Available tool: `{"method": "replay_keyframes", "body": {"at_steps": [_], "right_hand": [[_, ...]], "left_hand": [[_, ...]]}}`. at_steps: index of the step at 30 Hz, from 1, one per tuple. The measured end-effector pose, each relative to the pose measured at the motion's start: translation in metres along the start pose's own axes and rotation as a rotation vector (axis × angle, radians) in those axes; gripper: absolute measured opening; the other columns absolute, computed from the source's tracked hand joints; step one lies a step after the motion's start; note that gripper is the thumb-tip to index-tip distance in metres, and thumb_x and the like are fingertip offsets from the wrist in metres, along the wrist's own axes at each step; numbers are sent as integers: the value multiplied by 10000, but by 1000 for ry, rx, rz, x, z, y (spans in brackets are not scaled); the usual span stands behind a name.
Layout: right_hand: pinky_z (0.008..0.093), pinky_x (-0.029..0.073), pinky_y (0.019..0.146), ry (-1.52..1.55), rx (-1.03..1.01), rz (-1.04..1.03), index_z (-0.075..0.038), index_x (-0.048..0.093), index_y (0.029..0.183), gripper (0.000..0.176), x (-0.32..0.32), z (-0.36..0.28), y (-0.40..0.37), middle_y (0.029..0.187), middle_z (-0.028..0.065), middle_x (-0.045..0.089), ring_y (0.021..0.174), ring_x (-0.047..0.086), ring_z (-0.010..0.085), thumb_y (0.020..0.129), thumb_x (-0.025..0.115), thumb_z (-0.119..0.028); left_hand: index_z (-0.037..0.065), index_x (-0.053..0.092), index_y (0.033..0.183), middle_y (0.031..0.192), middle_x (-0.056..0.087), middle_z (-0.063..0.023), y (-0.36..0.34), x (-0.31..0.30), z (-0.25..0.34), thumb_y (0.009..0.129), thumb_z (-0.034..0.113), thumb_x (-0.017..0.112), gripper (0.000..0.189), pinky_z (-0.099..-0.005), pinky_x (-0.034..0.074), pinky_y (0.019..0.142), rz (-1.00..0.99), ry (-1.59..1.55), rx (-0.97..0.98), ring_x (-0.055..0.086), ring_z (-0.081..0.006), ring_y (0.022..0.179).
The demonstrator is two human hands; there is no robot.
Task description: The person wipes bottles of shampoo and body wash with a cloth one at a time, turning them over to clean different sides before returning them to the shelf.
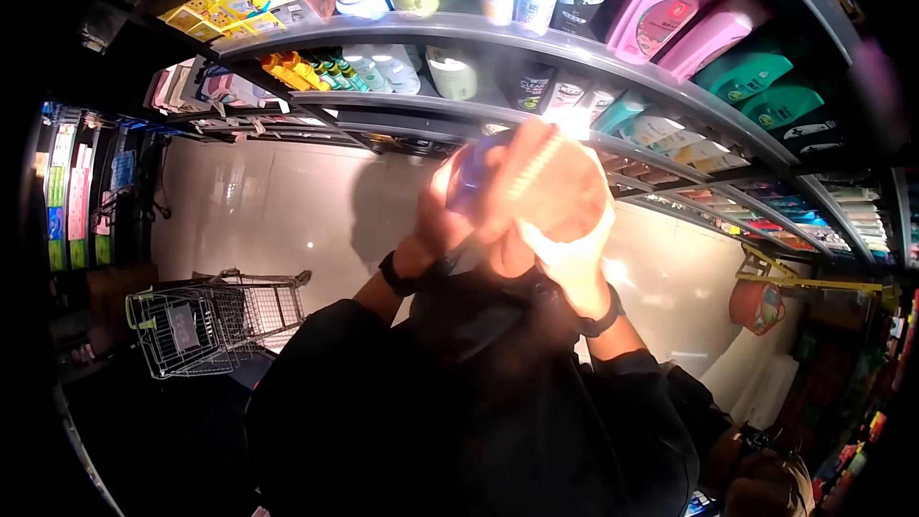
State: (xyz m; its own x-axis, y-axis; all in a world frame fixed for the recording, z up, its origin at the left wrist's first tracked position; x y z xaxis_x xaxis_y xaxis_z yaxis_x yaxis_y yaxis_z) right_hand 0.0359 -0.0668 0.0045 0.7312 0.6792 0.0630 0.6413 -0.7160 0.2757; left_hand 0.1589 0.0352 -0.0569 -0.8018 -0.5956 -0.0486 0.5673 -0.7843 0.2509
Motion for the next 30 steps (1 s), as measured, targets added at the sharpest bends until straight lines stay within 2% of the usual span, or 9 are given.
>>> {"method": "replay_keyframes", "body": {"at_steps": [2, 4, 6, 8, 10, 14, 16, 23, 30], "right_hand": [[320, 408, 900, -188, -81, -105, 25, 500, 1125, 628, 10, -24, 14, 1097, 113, 548, 1023, 523, 197, 577, 761, -132], [300, 438, 841, -242, -66, -59, 38, 523, 1067, 569, 8, -25, 21, 991, 107, 576, 914, 550, 176, 576, 760, -127], [321, 421, 915, -242, 79, -133, 105, 439, 1192, 680, 9, -20, 30, 1121, 157, 565, 1032, 551, 199, 632, 746, -129], [302, 437, 891, -342, 138, -196, 72, 450, 1214, 612, 6, -6, 40, 1099, 125, 585, 992, 565, 168, 692, 712, -110], [298, 438, 875, -317, 141, -157, 62, 476, 1175, 585, 2, 4, 42, 1066, 113, 593, 969, 565, 166, 671, 713, -115], [299, 438, 841, -586, -182, -325, 57, 520, 1038, 562, 30, -30, 30, 1010, 126, 553, 899, 547, 197, 549, 743, -109], [344, 469, 780, -552, -292, -276, 16, 589, 939, 475, 32, -41, 30, 933, 149, 589, 865, 568, 309, 501, 725, -106], [361, 477, 776, -667, -276, -183, -18, 586, 950, 433, 35, -33, 40, 977, 126, 589, 876, 576, 303, 556, 743, -101], [335, 468, 787, -495, -183, -366, 1, 576, 993, 487, 42, -13, 48, 946, 142, 580, 859, 577, 299, 550, 739, -118]], "left_hand": [[8, 472, 1237, 1129, 584, -129, 1, -6, 11, 644, 129, 763, 672, -316, 461, 861, 23, 296, 145, 577, -250, 1023], [12, 501, 1213, 1113, 593, -124, 1, -12, 15, 638, 156, 766, 649, -325, 468, 852, 51, 474, 222, 587, -263, 997], [9, 521, 1192, 1107, 597, -123, -2, -19, 13, 630, 193, 770, 642, -337, 469, 856, 87, 536, 228, 591, -278, 981], [1, 557, 1148, 1111, 601, -130, -3, -19, 20, 618, 222, 735, 601, -356, 472, 858, 109, 680, 365, 592, -272, 983], [-3, 567, 1132, 1117, 602, -132, -6, -19, 20, 609, 239, 713, 595, -361, 471, 862, 88, 801, 520, 589, -269, 992], [-2, 556, 1143, 1156, 594, -106, -2, -24, 26, 667, 165, 633, 510, -364, 440, 878, 60, 772, 459, 572, -251, 1020], [-2, 556, 1139, 1153, 595, -103, -1, -24, 24, 676, 130, 602, 484, -364, 441, 865, 30, 767, 469, 569, -256, 1021], [-30, 596, 1048, 1092, 609, -141, -6, -36, 29, 695, 104, 579, 378, -392, 450, 886, 130, 790, 693, 598, -265, 957], [-20, 590, 1054, 1094, 612, -131, -3, -31, 36, 682, 122, 626, 400, -367, 467, 847, 127, 707, 553, 598, -264, 940]]}}
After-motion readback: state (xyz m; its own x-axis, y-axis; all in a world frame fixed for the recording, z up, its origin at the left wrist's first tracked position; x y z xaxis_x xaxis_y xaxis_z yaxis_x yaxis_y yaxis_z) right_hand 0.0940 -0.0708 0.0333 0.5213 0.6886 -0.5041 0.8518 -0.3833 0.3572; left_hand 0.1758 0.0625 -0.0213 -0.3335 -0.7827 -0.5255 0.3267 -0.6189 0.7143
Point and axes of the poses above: each hand's wrist, its own y-axis towards the middle knuckle, its own x-axis out of the palm, z = x × y, the point moved 8 cm from there along y, towards the middle knuckle
